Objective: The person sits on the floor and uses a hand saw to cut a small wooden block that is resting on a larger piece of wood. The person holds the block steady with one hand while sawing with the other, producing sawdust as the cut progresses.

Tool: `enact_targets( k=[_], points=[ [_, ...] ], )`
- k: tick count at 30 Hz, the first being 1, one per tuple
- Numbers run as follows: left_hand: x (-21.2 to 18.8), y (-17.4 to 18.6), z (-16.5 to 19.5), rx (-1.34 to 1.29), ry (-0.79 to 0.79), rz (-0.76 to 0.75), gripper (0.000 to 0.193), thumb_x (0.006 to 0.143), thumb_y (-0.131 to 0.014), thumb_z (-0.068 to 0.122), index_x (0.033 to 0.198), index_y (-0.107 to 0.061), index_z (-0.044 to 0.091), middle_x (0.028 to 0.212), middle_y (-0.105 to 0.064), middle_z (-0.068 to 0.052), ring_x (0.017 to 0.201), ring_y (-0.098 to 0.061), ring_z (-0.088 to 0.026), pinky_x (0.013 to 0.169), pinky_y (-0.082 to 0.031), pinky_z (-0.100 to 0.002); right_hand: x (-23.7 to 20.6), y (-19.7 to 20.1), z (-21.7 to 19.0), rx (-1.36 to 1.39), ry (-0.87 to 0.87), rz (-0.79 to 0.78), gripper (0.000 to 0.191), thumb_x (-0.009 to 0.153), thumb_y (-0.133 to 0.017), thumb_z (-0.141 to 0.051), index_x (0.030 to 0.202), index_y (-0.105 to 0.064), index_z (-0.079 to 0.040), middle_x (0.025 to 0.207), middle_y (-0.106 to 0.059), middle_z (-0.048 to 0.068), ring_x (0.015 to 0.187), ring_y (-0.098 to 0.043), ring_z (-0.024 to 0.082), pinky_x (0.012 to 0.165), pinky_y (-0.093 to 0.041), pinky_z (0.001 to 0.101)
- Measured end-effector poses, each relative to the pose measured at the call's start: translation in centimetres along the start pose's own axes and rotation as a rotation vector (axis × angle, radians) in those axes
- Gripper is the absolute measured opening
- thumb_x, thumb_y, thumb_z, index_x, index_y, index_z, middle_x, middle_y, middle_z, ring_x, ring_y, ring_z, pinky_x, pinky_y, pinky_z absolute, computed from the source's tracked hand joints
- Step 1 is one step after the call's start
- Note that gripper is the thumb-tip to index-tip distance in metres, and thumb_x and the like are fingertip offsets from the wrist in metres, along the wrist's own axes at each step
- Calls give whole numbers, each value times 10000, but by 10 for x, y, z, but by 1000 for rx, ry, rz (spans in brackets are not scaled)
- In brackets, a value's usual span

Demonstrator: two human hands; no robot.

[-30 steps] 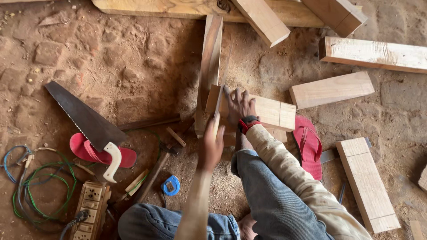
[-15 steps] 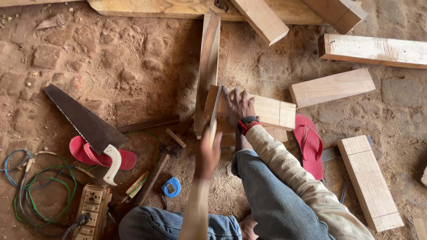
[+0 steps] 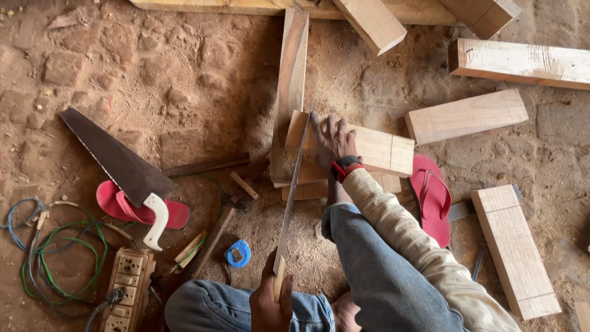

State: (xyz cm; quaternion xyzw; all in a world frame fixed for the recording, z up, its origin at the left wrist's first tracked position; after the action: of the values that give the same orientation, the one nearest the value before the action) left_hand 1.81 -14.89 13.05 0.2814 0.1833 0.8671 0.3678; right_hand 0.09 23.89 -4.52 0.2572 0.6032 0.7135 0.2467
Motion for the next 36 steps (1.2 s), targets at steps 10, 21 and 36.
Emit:
enact_targets(
  k=[10, 21, 36],
  points=[
    [203, -147, -72, -143, 146, -103, 280, 1065, -596, 213, 1222, -597, -19, 955, -750, -225, 844, -757, -313, 617, -598, -388, 0, 24, -4, 92, -14, -213, 1104, 747, -792, -502, 1596, -151, -206, 1548, -279, 274, 1342, -359, 565, 883, -451, 728],
    [-29, -2, -36, -98, 218, -76, 481, 1032, -586, 201, 1387, -503, -113, 1043, -720, -256, 708, -735, -154, 528, -612, -254, 10, 3, 2, -75, -4, 92, 709, 1005, -607, -171, 1645, -305, -225, 1485, -445, 236, 1249, -494, 461, 730, -507, 629],
    [119, -76, -36, -254, -7, -5, 316, 1063, -567, 140, 1314, -568, -52, 891, -698, -221, 728, -731, -265, 578, -564, -380, 8, 43, -3, -79, -1, 134, 813, 944, -700, -290, 1633, -271, -243, 1523, -400, 222, 1275, -483, 499, 752, -520, 694]
  ],
)
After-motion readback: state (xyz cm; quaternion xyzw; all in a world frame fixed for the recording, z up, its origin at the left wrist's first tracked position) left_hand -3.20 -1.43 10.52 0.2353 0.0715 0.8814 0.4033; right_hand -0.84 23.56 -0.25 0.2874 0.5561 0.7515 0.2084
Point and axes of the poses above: each hand's wrist, its own x-axis towards the middle knuckle, its own y-axis out of the back of the hand, z = x × y, the point moved 9 cm from there along x, towards the middle knuckle
